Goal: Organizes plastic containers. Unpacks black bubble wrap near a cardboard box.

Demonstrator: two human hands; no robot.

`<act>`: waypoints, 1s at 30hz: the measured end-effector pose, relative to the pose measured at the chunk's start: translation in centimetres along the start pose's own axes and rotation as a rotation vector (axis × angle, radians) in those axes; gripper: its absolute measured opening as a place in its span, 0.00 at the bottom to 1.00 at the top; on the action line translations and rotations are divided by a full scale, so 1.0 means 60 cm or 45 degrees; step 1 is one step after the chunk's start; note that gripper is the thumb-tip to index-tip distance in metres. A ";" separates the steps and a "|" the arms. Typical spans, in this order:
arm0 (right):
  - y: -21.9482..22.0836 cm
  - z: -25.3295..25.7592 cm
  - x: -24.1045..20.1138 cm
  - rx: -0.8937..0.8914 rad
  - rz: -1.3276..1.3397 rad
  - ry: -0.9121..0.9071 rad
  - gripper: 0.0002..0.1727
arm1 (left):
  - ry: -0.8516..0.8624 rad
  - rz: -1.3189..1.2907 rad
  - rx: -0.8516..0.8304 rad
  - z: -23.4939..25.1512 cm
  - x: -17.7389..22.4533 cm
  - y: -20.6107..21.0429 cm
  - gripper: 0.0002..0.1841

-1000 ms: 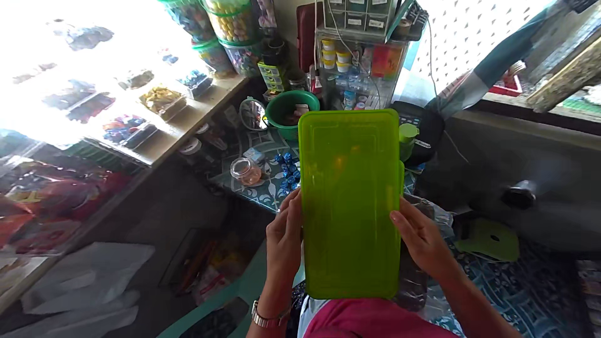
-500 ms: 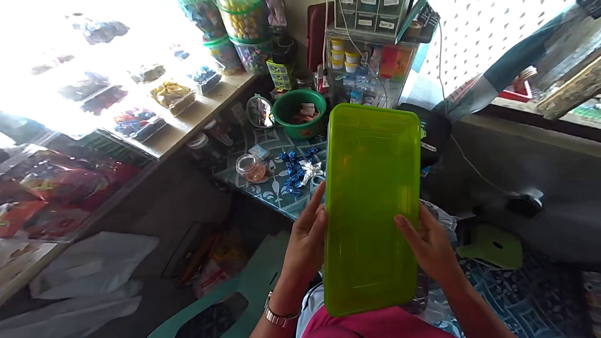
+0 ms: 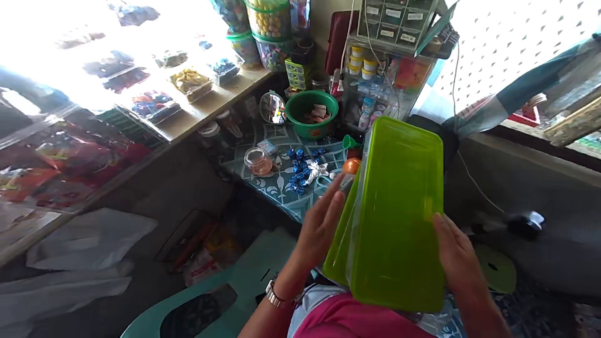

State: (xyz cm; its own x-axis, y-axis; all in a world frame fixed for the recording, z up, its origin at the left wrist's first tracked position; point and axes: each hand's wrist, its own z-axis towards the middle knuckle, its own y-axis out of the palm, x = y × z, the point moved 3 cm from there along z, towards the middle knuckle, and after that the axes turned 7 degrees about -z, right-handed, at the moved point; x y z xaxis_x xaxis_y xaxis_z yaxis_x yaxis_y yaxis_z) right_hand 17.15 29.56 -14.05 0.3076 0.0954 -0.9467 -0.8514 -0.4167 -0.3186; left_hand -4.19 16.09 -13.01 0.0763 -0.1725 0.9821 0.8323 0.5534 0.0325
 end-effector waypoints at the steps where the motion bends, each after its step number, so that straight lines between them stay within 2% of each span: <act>1: -0.008 -0.001 0.006 -0.009 0.004 0.024 0.25 | -0.037 0.062 0.036 0.005 -0.010 -0.016 0.27; 3: -0.017 -0.006 0.025 -0.052 -0.027 0.029 0.27 | -0.209 0.064 0.036 0.007 -0.038 -0.040 0.30; 6: -0.006 -0.024 0.047 -0.105 -0.050 0.091 0.32 | -0.437 -0.023 -0.145 -0.006 -0.072 -0.034 0.34; 9: 0.007 -0.034 0.050 -0.118 -0.133 0.016 0.34 | -0.494 -0.003 -0.347 -0.018 -0.081 -0.009 0.34; 13: 0.012 -0.028 0.044 -0.110 -0.589 -0.220 0.37 | -0.572 0.010 -0.357 -0.016 -0.078 0.006 0.30; 16: 0.017 -0.023 0.048 -0.116 -0.644 -0.218 0.36 | -0.585 0.006 -0.378 -0.010 -0.074 0.003 0.28; 20: 0.023 -0.027 0.047 -0.207 -0.467 -0.057 0.37 | -0.545 0.102 -0.331 -0.002 -0.073 0.001 0.27; 24: 0.026 -0.035 0.045 -0.163 -0.453 -0.085 0.37 | -0.545 0.220 -0.361 0.005 -0.067 0.000 0.28; 29: 0.013 -0.033 0.065 -0.220 -0.369 -0.110 0.46 | -0.456 0.108 -0.425 0.010 -0.071 -0.017 0.31; 30: 0.001 -0.030 0.075 -0.203 -0.367 -0.104 0.46 | -0.429 0.049 -0.384 0.011 -0.074 -0.024 0.31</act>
State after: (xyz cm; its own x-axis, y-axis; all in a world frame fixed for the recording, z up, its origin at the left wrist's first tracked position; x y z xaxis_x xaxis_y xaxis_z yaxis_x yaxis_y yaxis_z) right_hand 19.22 28.35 -18.27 0.4854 0.2994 -0.8214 -0.6553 -0.4974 -0.5685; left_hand -6.08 16.64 -17.31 -0.0313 0.1462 0.9888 0.9588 0.2837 -0.0116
